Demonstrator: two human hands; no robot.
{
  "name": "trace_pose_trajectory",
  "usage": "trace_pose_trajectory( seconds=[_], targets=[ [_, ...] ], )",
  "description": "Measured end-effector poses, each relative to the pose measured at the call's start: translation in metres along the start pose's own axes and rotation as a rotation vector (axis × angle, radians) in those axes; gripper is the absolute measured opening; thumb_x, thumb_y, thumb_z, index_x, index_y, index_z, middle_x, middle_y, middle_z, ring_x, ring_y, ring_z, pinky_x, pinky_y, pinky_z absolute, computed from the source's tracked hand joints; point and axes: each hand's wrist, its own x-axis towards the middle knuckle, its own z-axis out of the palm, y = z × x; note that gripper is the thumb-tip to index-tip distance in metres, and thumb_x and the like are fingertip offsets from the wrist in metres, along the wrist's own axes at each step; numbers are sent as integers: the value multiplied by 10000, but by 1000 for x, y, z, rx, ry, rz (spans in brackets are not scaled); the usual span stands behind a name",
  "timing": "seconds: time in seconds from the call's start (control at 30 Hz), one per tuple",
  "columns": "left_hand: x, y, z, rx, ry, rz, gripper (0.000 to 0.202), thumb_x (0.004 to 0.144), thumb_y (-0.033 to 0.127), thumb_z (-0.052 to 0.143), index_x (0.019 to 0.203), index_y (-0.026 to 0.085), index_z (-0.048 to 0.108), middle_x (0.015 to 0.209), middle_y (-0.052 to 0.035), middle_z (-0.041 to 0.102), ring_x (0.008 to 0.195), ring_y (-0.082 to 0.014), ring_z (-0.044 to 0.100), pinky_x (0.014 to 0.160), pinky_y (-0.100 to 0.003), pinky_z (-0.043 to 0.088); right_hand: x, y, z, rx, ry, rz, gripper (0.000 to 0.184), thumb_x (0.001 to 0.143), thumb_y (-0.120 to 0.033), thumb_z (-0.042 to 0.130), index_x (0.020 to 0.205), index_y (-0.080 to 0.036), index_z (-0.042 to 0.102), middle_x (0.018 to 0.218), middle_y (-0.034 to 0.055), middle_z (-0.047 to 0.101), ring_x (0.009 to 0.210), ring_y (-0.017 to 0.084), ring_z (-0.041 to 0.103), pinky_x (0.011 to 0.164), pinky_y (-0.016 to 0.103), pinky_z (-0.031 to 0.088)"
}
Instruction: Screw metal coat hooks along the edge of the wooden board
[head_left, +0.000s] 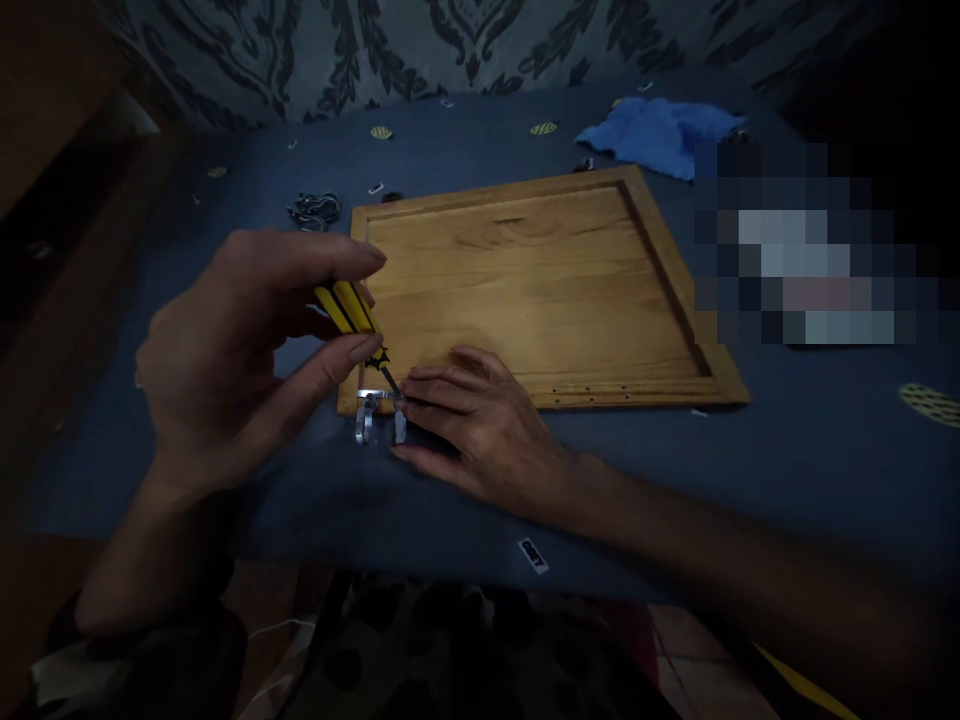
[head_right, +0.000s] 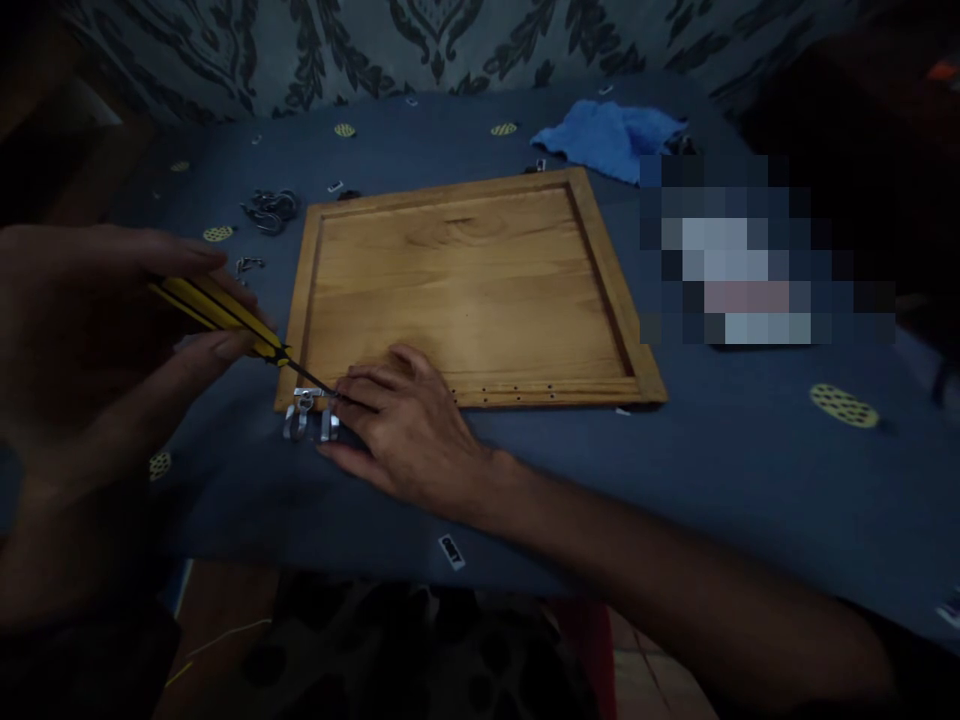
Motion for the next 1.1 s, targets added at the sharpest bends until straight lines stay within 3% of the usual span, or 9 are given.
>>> trace_pose_trajectory(
  seconds=[0.27,0.53,0.77,1.1],
  targets=[
    [1,-1,-1,44,-23,24,477,860,266,775,1290,441,669,1086,23,747,877,-220,755,715,-385,691,1,1,0,9,7,-17,296,1003,-381,647,1135,-143,762,1183,106,785,1187,268,688,1116,498,401],
    [1,2,-2,11,-14,-40,457,829,232,784,1240,419,709,1100,-26,767,873,-278,760,723,-451,680,1,0,-2,17,-17,6,283,1008,-390,636,1139,-177,768,1200,96,782,1197,263,684,1132,493,387],
    [0,1,-2,21,-9,-19,456,838,220,782,1245,414,711,1106,-19,761,872,-252,758,696,-401,678,0,0,-2,24,-12,-2,277,995,-381,657,1140,-174,771,1191,104,782,1187,270,688,1121,501,395],
    [0,5,-4,45,-12,-76,388,864,283,763,1222,425,715,1089,-29,762,876,-287,768,667,-435,678,0,1,-1,-4,-12,-5,292,1022,-412,608,1128,-190,765,1193,87,782,1183,252,689,1123,477,395]
  ],
)
